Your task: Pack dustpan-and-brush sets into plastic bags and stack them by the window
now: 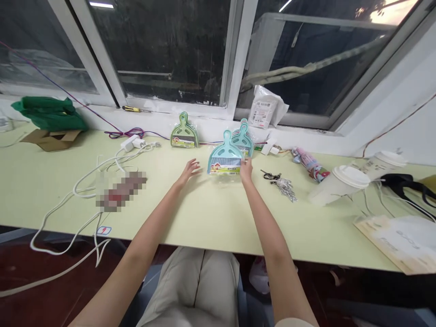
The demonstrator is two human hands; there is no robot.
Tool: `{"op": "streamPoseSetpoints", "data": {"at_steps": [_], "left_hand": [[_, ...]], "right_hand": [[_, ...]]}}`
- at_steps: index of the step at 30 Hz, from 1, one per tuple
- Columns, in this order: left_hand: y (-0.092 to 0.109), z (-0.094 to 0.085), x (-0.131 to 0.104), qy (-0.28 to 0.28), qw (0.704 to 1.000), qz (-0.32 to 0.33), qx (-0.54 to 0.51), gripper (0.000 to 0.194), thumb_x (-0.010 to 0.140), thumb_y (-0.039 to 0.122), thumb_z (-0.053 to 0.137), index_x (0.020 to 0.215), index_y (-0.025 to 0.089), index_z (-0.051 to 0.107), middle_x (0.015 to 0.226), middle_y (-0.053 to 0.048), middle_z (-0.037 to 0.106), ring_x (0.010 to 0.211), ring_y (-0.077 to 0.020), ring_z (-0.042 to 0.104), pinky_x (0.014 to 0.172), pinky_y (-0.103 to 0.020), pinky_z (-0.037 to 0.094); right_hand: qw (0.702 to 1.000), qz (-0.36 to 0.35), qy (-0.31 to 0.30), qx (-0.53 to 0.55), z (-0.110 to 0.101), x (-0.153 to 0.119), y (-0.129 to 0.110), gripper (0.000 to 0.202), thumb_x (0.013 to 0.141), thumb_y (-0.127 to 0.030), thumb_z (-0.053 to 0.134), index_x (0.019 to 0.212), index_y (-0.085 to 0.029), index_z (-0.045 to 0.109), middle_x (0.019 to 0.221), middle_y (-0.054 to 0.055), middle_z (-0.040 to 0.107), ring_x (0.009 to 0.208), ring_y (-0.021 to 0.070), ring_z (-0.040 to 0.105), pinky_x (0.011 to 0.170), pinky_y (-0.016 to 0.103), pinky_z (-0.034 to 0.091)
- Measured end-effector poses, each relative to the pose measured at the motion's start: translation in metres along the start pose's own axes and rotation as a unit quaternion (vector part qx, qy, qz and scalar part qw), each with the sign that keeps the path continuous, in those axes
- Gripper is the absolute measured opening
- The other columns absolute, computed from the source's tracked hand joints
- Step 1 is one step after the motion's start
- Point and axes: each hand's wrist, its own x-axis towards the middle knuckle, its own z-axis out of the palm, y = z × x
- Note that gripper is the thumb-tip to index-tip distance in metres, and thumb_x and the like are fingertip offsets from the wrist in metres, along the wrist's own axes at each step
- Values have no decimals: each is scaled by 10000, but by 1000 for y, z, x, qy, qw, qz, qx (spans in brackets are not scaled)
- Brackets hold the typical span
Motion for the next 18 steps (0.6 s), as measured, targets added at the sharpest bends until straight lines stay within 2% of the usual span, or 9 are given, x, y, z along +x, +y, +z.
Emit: {"op": "streamPoseSetpoints", "data": {"at_steps": [2,3,5,7,9,11,13,15,18], "left_hand": [[0,10,-8,-91,991,-60,-75,557,818,507,574,1289,222,484,1235,-123,600,1085,-256,608,927,-426,478],[-2,13,-12,-106,985,-85,-103,551,784,501,618,1238,203,526,1145,-118,647,1018,-258,636,908,-428,487],[-8,17,-20,-79,979,-127,-140,503,695,430,716,1105,168,590,973,-104,692,905,-256,664,883,-429,498],[-15,16,-26,-28,974,-152,-163,441,629,344,756,999,158,608,878,-89,696,845,-251,668,872,-431,505],[-20,13,-29,18,972,-151,-178,401,612,316,752,953,162,607,871,-83,694,852,-253,668,878,-434,506],[-22,11,-29,59,971,-132,-190,403,627,338,740,965,168,603,914,-88,691,906,-262,663,897,-432,503],[-21,11,-28,90,971,-107,-192,442,649,368,731,1022,171,599,980,-97,684,976,-273,650,917,-427,497],[-19,14,-28,108,973,-83,-186,513,674,379,721,1124,180,576,1076,-104,663,1049,-277,627,938,-421,488],[-15,21,-30,127,976,-36,-173,669,700,357,717,1309,231,471,1250,-98,594,1149,-258,579,969,-404,474]], "right_hand": [[997,48,-65,16,9,-34,-1,223,787,-455,520,823,-237,488,720,-5,577,735,206,558,722,312,426],[994,61,-93,13,13,-51,-1,226,781,-454,526,820,-235,488,724,-4,580,729,205,560,718,315,433],[994,43,-99,-2,17,-82,-5,219,789,-428,522,868,-225,495,808,26,604,758,206,568,741,334,446],[998,-44,-47,-14,15,-107,-12,244,806,-399,519,958,-208,500,977,82,611,861,213,569,816,363,445],[988,-154,-14,-17,12,-126,-20,253,834,-389,507,1001,-200,515,1067,111,595,941,217,553,882,382,430],[977,-204,-64,-5,10,-139,-27,237,873,-413,468,921,-201,562,967,91,627,884,210,567,861,374,443],[973,-163,-160,26,12,-147,-31,328,888,-470,448,762,-201,587,747,49,634,702,189,579,744,341,473],[970,-60,-224,74,18,-151,-31,404,849,-542,505,654,-199,589,594,18,608,542,166,558,611,310,472],[951,89,-223,193,26,-149,-28,362,709,-537,694,659,-189,611,586,8,643,505,153,590,545,279,487]]}}
